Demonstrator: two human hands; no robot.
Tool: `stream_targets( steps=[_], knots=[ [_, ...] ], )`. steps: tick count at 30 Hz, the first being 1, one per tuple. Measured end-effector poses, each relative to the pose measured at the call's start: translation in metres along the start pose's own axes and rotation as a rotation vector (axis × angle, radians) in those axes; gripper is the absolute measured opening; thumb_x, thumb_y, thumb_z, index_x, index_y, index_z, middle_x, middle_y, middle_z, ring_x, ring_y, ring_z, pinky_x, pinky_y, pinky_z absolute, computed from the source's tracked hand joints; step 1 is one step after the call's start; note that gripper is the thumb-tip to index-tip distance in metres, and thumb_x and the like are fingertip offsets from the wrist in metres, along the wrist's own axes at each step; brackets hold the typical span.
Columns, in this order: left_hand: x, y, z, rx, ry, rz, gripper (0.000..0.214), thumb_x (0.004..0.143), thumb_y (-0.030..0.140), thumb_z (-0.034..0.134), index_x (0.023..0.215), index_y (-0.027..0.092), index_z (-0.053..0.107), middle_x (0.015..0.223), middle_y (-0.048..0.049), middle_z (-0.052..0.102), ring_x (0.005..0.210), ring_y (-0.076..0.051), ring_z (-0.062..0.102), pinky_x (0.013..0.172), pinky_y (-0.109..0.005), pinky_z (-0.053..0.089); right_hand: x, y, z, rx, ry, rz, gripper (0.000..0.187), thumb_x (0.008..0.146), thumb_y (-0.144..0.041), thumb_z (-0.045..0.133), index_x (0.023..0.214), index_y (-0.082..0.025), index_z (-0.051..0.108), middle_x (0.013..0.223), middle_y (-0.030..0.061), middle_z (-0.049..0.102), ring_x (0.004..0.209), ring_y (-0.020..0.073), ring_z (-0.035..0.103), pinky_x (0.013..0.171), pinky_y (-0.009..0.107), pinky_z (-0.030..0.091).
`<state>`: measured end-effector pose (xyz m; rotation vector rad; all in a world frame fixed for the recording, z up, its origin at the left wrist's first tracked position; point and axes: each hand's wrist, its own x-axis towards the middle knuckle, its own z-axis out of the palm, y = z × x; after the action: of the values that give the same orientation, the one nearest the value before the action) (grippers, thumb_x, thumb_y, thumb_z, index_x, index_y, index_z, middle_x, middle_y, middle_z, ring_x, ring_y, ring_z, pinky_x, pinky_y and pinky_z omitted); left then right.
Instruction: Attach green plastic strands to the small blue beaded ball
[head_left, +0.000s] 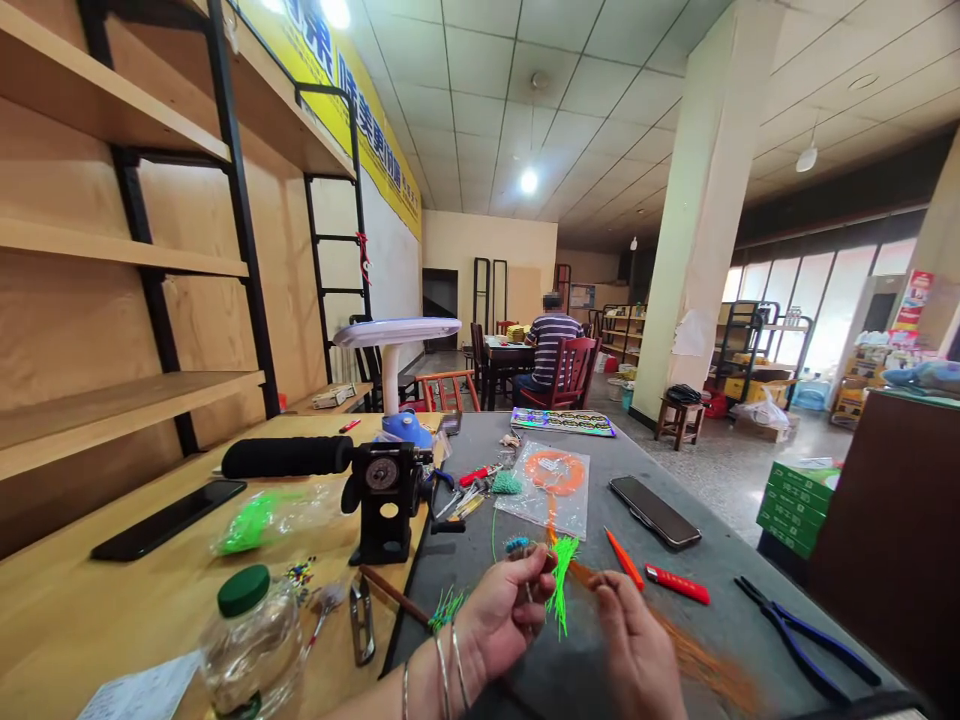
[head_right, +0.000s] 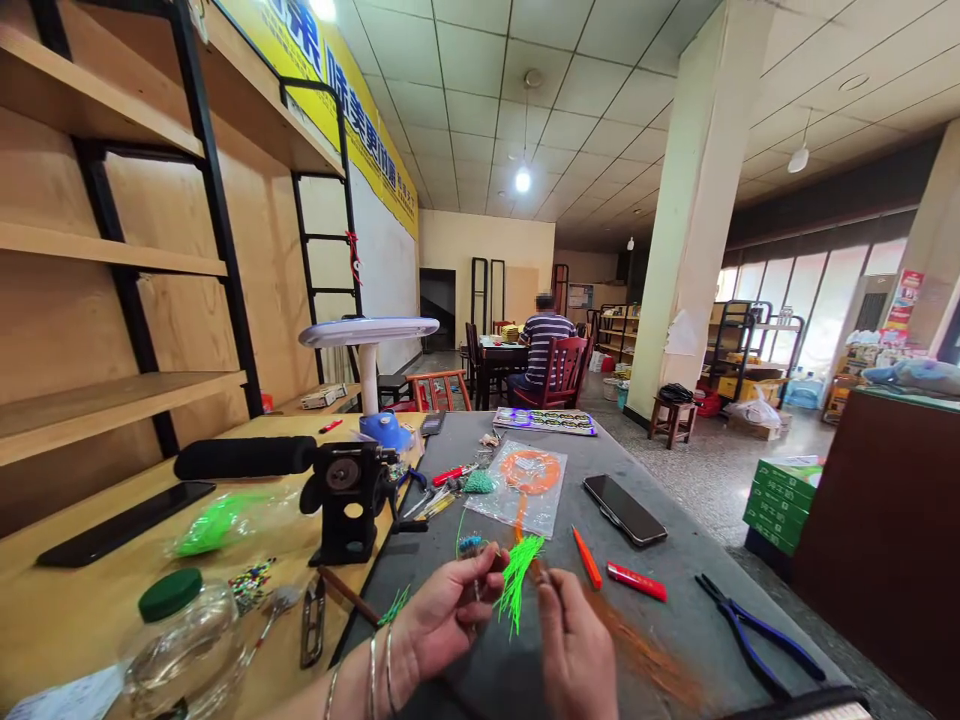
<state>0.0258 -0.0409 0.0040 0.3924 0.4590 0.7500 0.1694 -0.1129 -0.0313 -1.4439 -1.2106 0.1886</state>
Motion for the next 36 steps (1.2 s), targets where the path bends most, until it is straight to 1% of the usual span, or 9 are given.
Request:
stream_targets(
  steps=[2, 5, 7, 10, 14, 18, 22, 29, 36],
  knots=[
    [0.0, 0.0, 0.001, -0.006, -0.012, -0.012, 0.021, 0.089, 0.016, 0.054, 0.075, 0.003, 0.064, 0.06, -0.0033, 0.055, 0.043, -0.002, 0.048, 0.03, -0.009, 0.016, -0.006, -0.007, 0.023, 0.058, -0.042, -0.056, 0.033, 0.086, -0.056, 0.045, 0.084, -0.026, 0.06, 0.076, 0.0037, 0.071, 0.065, 0.0225, 0.065, 0.062, 0.027, 0.045],
    [-0.002, 0.0, 0.003, -0.018, -0.001, -0.016, 0.023, 0.089, 0.017, 0.054, 0.072, 0.004, 0.063, 0.057, -0.0028, 0.055, 0.038, -0.001, 0.045, 0.031, -0.009, 0.017, -0.005, -0.007, 0.037, 0.069, -0.103, -0.098, 0.032, 0.086, -0.057, 0.046, 0.083, -0.027, 0.058, 0.077, 0.0041, 0.072, 0.064, 0.023, 0.067, 0.059, 0.027, 0.046],
    [-0.002, -0.001, 0.003, -0.024, 0.006, -0.008, 0.022, 0.088, 0.015, 0.055, 0.07, 0.005, 0.062, 0.055, -0.0023, 0.055, 0.037, -0.001, 0.045, 0.031, -0.009, 0.017, -0.002, -0.004, 0.038, 0.062, -0.138, -0.099, 0.033, 0.085, -0.059, 0.046, 0.082, -0.028, 0.057, 0.078, 0.0048, 0.073, 0.066, 0.0242, 0.068, 0.058, 0.028, 0.046],
    [-0.002, -0.002, 0.003, -0.022, 0.006, -0.007, 0.023, 0.088, 0.014, 0.055, 0.068, 0.005, 0.061, 0.053, -0.0021, 0.055, 0.035, -0.001, 0.044, 0.03, -0.009, 0.018, 0.0, -0.001, 0.037, 0.063, -0.15, -0.08, 0.033, 0.083, -0.06, 0.047, 0.081, -0.028, 0.056, 0.076, 0.005, 0.073, 0.067, 0.0257, 0.068, 0.059, 0.029, 0.045],
    [-0.002, -0.003, 0.003, -0.029, 0.022, -0.006, 0.024, 0.09, 0.013, 0.05, 0.071, 0.005, 0.061, 0.055, -0.0028, 0.056, 0.035, -0.001, 0.045, 0.03, -0.009, 0.017, 0.0, 0.002, 0.039, 0.052, -0.164, -0.089, 0.029, 0.085, -0.056, 0.048, 0.08, -0.028, 0.055, 0.072, 0.0038, 0.072, 0.066, 0.0254, 0.067, 0.059, 0.029, 0.044],
    [-0.003, -0.002, 0.005, -0.03, 0.049, -0.016, 0.023, 0.091, 0.013, 0.048, 0.074, 0.004, 0.06, 0.057, -0.0038, 0.058, 0.037, -0.002, 0.047, 0.029, -0.008, 0.018, -0.001, 0.001, 0.041, 0.067, -0.167, -0.098, 0.026, 0.085, -0.053, 0.049, 0.08, -0.028, 0.055, 0.071, 0.0026, 0.072, 0.063, 0.0245, 0.066, 0.057, 0.028, 0.042],
    [-0.002, -0.003, 0.004, -0.008, 0.049, -0.001, 0.022, 0.091, 0.012, 0.048, 0.074, 0.004, 0.06, 0.055, -0.0024, 0.056, 0.034, -0.001, 0.044, 0.03, -0.009, 0.017, -0.001, 0.001, 0.041, 0.063, -0.179, -0.097, 0.024, 0.087, -0.051, 0.049, 0.081, -0.029, 0.055, 0.075, 0.0029, 0.073, 0.063, 0.0238, 0.066, 0.056, 0.027, 0.041],
    [-0.002, -0.004, 0.002, 0.018, 0.07, 0.0, 0.019, 0.089, 0.012, 0.053, 0.073, 0.005, 0.061, 0.056, -0.0023, 0.057, 0.037, -0.001, 0.044, 0.031, -0.009, 0.017, -0.002, 0.0, 0.04, 0.017, -0.149, -0.125, 0.026, 0.088, -0.05, 0.047, 0.076, -0.027, 0.054, 0.068, 0.0022, 0.071, 0.057, 0.0222, 0.065, 0.052, 0.026, 0.04],
    [-0.001, -0.006, 0.002, 0.022, 0.071, -0.009, 0.02, 0.09, 0.011, 0.05, 0.075, 0.004, 0.062, 0.052, -0.0013, 0.055, 0.036, -0.001, 0.044, 0.03, -0.009, 0.017, -0.001, 0.003, 0.042, -0.033, -0.102, -0.213, 0.034, 0.091, -0.052, 0.037, 0.077, -0.025, 0.053, 0.063, 0.0013, 0.069, 0.052, 0.0193, 0.065, 0.048, 0.023, 0.042]
  ],
)
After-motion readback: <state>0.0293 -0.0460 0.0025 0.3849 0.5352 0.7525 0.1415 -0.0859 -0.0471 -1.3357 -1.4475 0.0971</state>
